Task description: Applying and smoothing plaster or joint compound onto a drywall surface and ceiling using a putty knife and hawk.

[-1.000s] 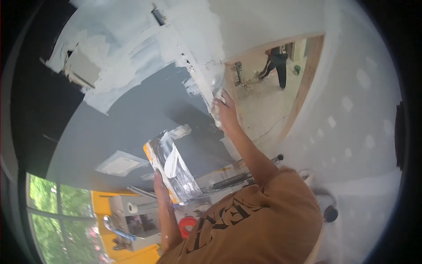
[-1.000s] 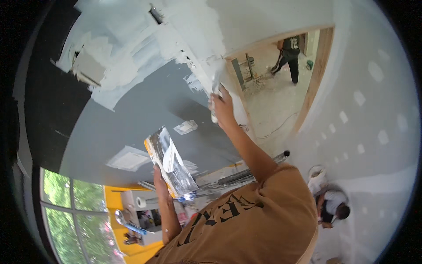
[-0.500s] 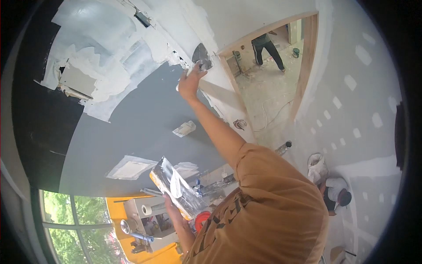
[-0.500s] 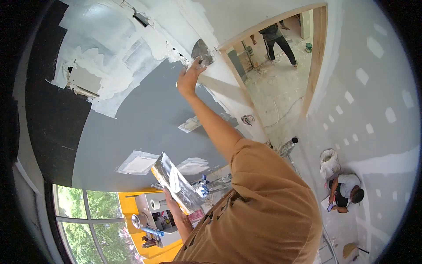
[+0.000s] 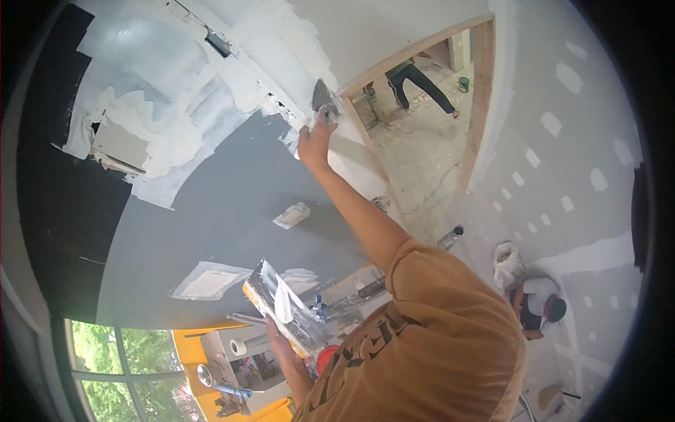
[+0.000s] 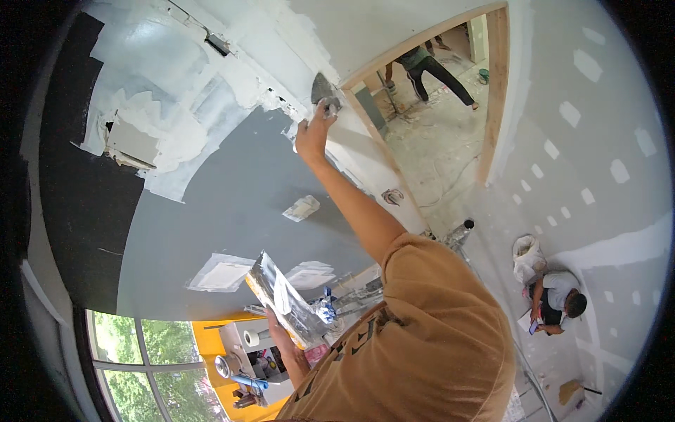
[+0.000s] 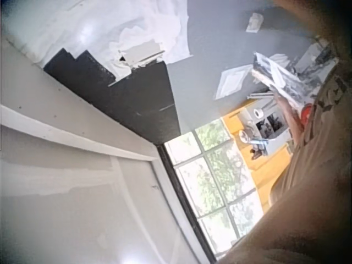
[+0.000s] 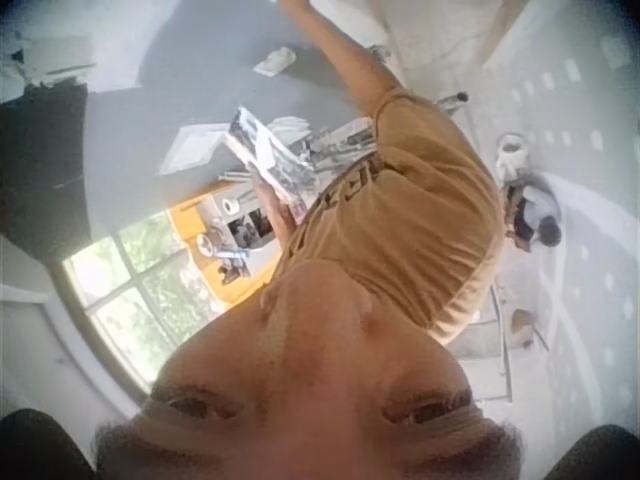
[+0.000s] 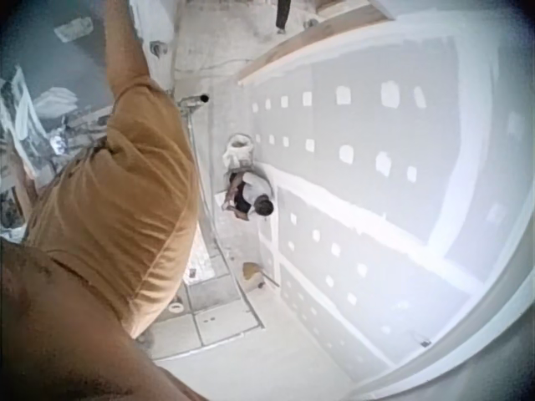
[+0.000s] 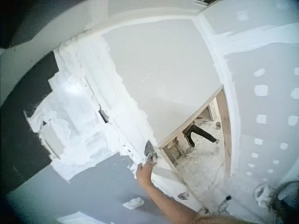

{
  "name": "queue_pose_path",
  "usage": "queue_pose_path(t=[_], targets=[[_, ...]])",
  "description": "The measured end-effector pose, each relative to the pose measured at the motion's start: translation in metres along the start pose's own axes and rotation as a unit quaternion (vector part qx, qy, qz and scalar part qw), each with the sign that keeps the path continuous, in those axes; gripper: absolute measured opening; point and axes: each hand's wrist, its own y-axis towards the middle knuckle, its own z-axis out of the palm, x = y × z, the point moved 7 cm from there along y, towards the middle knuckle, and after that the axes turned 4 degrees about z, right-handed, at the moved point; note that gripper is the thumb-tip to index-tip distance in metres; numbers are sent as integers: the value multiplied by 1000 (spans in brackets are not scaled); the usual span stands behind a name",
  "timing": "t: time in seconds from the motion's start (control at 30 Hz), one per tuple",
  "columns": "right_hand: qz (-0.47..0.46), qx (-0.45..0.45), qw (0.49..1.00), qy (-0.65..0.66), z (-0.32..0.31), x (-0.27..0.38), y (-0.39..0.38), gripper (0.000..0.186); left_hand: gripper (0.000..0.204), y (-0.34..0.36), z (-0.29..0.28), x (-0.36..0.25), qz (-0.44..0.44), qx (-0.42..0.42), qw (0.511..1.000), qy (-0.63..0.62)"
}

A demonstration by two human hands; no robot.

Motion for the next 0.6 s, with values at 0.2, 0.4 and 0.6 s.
queue_pose_path(t=[0.2, 0.4, 0.6], targets=[[-26, -13, 1000, 8, 32, 4, -28, 84, 63, 10, -19, 9, 10, 6, 1000, -5], [11, 148, 989, 23, 26, 5, -72, 80, 63, -2, 0, -7, 29, 9, 1000, 3], [-111, -65, 991, -21, 8, 61, -11, 76, 61, 5, -30, 9, 13, 15, 999, -36]])
